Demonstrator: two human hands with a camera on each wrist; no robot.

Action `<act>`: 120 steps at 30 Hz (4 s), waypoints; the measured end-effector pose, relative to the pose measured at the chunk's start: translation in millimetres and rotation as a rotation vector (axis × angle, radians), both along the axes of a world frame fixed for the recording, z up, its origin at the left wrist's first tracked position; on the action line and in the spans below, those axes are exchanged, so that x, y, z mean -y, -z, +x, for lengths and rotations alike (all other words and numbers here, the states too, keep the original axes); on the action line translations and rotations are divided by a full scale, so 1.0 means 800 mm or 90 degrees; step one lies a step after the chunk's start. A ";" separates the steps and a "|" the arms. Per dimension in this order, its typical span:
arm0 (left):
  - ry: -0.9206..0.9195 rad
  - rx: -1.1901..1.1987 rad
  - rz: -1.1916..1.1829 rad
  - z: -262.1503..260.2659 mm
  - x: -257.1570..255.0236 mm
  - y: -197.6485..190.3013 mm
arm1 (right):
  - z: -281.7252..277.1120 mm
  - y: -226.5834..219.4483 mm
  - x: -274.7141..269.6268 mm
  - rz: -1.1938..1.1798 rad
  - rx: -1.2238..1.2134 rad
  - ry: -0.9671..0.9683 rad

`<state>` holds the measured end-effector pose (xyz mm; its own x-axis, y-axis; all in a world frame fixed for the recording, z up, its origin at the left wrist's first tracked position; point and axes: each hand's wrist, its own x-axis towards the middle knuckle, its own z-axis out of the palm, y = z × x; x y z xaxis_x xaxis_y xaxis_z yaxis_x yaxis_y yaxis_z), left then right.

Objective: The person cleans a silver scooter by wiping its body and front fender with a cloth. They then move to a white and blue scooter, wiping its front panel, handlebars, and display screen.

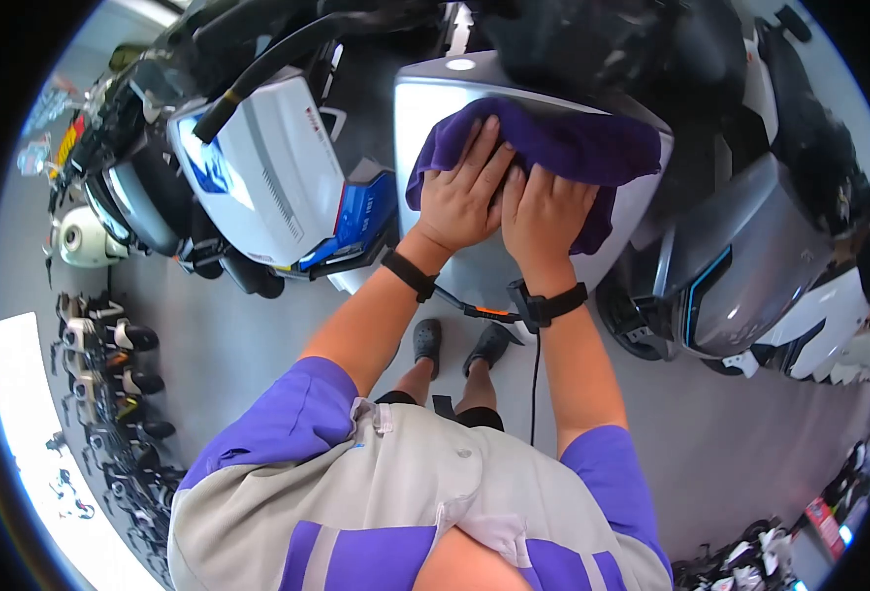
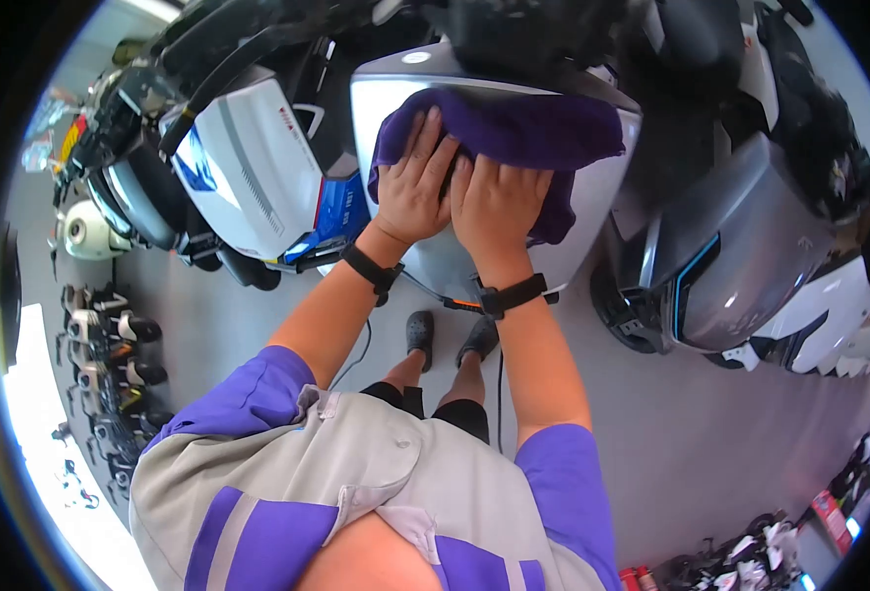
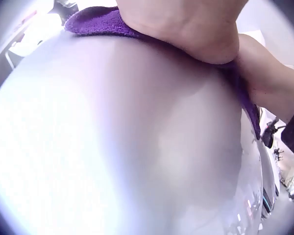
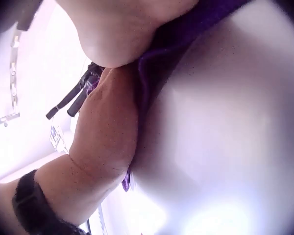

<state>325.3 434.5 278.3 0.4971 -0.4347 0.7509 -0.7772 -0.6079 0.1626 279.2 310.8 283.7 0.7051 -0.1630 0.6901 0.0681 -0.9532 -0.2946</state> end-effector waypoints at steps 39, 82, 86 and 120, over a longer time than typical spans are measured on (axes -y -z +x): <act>0.130 -0.317 -0.164 -0.043 -0.188 0.186 | -0.049 0.074 -0.106 -0.357 -0.122 -0.148; 0.174 0.058 -0.235 -0.160 -0.159 0.430 | -0.185 0.356 -0.109 -0.326 0.147 -0.185; 0.225 0.174 -0.092 -0.189 -0.129 0.404 | -0.250 0.402 -0.023 -0.278 0.097 -0.098; 0.240 0.193 0.274 -0.248 0.005 0.432 | -0.312 0.457 0.074 0.256 0.116 0.005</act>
